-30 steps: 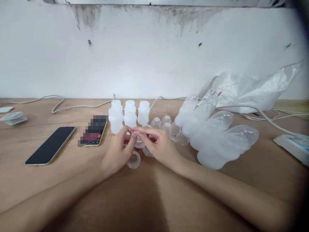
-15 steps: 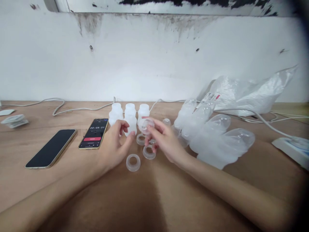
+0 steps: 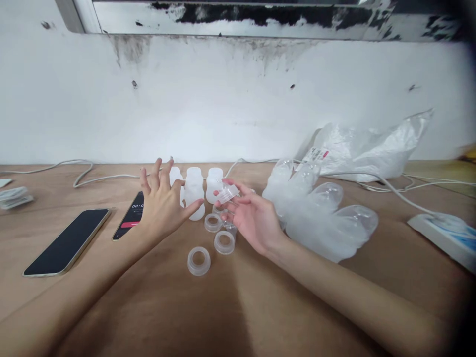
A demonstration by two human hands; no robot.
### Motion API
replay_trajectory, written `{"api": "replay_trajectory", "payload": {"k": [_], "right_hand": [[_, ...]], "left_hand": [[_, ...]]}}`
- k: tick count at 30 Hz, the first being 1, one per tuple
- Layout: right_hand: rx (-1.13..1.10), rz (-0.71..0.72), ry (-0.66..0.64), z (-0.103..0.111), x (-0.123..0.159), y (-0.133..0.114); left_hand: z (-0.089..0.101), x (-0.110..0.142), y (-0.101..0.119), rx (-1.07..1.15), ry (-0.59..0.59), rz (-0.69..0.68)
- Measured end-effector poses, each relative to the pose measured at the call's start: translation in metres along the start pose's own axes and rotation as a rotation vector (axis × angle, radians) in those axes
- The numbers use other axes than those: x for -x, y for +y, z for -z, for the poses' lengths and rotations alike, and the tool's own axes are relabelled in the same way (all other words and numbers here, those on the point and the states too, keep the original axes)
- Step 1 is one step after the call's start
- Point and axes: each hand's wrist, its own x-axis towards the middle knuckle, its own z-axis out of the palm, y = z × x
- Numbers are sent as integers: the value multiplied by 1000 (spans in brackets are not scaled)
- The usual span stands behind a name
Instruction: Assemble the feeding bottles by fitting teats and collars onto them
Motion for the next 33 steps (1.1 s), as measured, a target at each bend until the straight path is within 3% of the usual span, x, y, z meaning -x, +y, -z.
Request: {"api": "replay_trajectory", "payload": {"k": [16, 25, 29, 33], "right_hand": [[-37, 16, 14, -1, -3, 3], [-40, -47, 75, 3, 1, 8], [-46, -56, 103, 5, 2, 10], [-1, 38, 81, 6, 2, 12]], "left_hand": [[23, 16, 15, 150, 60, -86], [21, 30, 21, 584, -157, 29], [11, 39, 22, 682, -181, 36], [3, 47, 25, 754, -207, 9]]}}
